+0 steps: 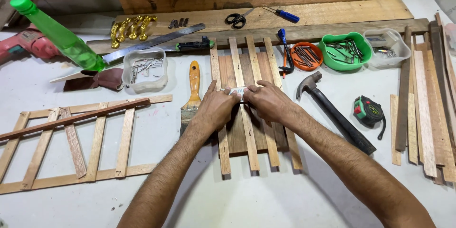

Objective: Measuring, sanding, and assembling wooden slats to create a frame or lattice structure.

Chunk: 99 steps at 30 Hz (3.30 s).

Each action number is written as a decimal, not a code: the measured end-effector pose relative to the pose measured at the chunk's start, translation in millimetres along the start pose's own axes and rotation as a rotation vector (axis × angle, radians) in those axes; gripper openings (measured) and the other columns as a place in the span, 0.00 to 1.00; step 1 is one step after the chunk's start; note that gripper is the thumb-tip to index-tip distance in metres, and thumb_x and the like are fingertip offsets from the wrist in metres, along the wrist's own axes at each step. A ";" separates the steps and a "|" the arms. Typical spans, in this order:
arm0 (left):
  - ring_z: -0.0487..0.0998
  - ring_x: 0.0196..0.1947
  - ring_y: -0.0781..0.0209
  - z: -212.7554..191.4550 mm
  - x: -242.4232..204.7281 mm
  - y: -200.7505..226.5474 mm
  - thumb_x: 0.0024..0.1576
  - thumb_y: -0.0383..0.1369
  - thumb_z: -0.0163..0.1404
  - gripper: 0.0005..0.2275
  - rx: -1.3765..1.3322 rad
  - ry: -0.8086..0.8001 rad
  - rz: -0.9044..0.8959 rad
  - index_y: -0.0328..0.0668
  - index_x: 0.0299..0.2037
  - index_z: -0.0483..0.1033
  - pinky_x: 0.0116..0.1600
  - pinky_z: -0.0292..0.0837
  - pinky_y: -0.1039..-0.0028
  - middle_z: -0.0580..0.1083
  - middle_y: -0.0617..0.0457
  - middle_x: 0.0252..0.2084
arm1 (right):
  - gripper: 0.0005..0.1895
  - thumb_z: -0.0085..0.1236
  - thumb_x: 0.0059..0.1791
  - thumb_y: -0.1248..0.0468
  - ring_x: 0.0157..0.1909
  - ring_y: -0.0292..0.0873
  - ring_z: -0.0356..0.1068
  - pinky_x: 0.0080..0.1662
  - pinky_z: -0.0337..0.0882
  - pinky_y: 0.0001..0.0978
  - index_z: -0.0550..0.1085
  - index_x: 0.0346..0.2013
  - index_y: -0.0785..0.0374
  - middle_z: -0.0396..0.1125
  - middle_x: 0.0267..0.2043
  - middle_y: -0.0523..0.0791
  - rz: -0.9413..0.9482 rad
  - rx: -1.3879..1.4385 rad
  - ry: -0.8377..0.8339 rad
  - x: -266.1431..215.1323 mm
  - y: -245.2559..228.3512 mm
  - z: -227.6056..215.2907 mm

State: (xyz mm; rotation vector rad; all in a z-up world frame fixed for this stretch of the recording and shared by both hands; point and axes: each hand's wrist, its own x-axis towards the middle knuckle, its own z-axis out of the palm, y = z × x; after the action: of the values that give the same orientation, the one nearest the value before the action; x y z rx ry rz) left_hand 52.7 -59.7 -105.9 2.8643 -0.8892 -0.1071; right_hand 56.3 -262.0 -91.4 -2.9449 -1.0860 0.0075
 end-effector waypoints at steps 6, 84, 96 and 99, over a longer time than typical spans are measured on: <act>0.83 0.44 0.57 -32.0 -42.6 43.9 0.60 0.18 0.43 0.14 0.087 -0.242 0.001 0.43 0.45 0.81 0.81 0.41 0.45 0.81 0.47 0.34 | 0.18 0.62 0.47 0.66 0.52 0.49 0.76 0.71 0.56 0.53 0.74 0.51 0.63 0.73 0.52 0.54 -0.074 -0.033 -0.081 -39.1 -27.0 -0.2; 0.83 0.43 0.54 15.2 48.4 -24.7 0.60 0.18 0.47 0.08 -0.035 0.147 -0.062 0.38 0.40 0.80 0.79 0.47 0.45 0.80 0.45 0.34 | 0.09 0.62 0.47 0.69 0.34 0.49 0.77 0.50 0.75 0.45 0.74 0.40 0.66 0.73 0.38 0.51 0.031 -0.156 -0.017 53.2 22.9 -2.3; 0.76 0.43 0.46 -55.7 -54.5 -48.6 0.59 0.24 0.52 0.02 -0.373 0.647 -0.005 0.37 0.40 0.74 0.51 0.76 0.58 0.73 0.45 0.36 | 0.09 0.61 0.51 0.59 0.30 0.38 0.79 0.34 0.79 0.33 0.81 0.40 0.60 0.78 0.29 0.45 -0.008 0.502 0.100 53.9 -27.5 -90.6; 0.75 0.42 0.41 -58.2 -77.2 -74.5 0.60 0.25 0.52 0.02 -0.431 0.688 -0.066 0.36 0.41 0.74 0.49 0.72 0.54 0.72 0.42 0.37 | 0.09 0.61 0.51 0.59 0.28 0.35 0.77 0.31 0.78 0.31 0.80 0.40 0.61 0.78 0.28 0.44 0.016 0.736 0.051 89.7 -45.2 -75.4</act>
State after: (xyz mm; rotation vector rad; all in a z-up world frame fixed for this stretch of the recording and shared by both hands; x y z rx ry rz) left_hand 37.2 51.4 -57.9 2.2693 -0.5412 0.5710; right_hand 95.6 -169.4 -16.1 -2.2754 -0.8159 0.2675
